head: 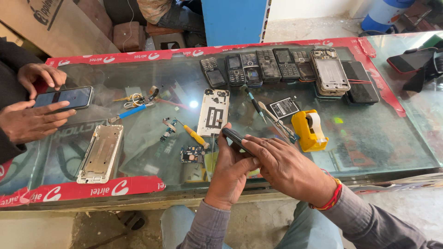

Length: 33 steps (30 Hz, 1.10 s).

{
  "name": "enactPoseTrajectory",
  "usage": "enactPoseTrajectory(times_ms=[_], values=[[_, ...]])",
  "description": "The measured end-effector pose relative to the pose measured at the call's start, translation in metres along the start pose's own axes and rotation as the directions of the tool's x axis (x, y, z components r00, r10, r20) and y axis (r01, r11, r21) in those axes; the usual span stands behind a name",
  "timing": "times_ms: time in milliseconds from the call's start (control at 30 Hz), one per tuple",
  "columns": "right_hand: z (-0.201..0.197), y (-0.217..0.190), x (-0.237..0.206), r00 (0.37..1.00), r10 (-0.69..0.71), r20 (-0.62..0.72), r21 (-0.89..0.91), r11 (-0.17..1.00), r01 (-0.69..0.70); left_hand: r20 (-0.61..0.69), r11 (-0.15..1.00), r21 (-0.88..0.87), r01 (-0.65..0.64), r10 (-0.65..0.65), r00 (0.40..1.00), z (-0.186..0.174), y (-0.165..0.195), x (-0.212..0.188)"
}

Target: The person pries open a feature phone on a glass counter using a flat pry tool, works on its keypad and internal board, then closes the casing and presses it together. They handle the phone, its separated cover, and small internal components while screwdrivers and other phones lie on the counter.

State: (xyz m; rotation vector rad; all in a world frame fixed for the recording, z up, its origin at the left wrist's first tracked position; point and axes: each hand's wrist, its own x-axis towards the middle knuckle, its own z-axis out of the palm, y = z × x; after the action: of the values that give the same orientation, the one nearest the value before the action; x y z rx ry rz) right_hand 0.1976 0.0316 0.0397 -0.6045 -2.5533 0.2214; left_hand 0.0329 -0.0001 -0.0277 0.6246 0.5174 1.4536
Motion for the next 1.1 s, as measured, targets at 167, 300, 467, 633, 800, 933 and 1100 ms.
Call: enactPoseTrajectory(times_ms=[167, 300, 467, 633, 800, 933, 1100], values=[[-0.001, 0.002, -0.004, 1.000, 0.024, -0.006, 0.067, 0.997, -0.024, 0.023, 0.999, 0.043, -0.006, 0.005, 1.000, -0.001, -0.004, 0.002], [0.001, 0.001, -0.001, 0.999, -0.005, -0.032, 0.000, 1.000, 0.005, 0.031, 0.998, 0.051, 0.024, -0.026, 0.999, -0.005, -0.006, 0.003], [-0.004, -0.001, 0.004, 0.996, -0.075, -0.046, -0.023, 0.997, 0.074, 0.078, 0.999, 0.024, 0.028, -0.030, 0.996, -0.004, 0.001, 0.001], [-0.025, 0.015, 0.006, 0.996, 0.084, -0.038, 0.036, 0.996, -0.082, 0.072, 0.991, 0.087, 0.099, -0.106, 0.992, 0.007, 0.010, -0.006], [-0.010, 0.013, 0.001, 0.912, 0.275, -0.304, 0.007, 0.958, -0.287, 0.063, 0.990, -0.012, 0.139, -0.138, 0.988, 0.012, 0.013, 0.002], [-0.005, 0.036, 0.008, 0.765, 0.480, -0.430, -0.030, 0.839, -0.543, 0.041, 0.987, 0.021, 0.159, -0.160, 0.986, 0.005, 0.013, 0.002], [-0.010, 0.062, 0.027, 0.772, 0.477, -0.419, -0.204, 0.779, -0.592, 0.066, 0.975, -0.192, 0.108, -0.097, 0.993, -0.001, 0.007, 0.004]])
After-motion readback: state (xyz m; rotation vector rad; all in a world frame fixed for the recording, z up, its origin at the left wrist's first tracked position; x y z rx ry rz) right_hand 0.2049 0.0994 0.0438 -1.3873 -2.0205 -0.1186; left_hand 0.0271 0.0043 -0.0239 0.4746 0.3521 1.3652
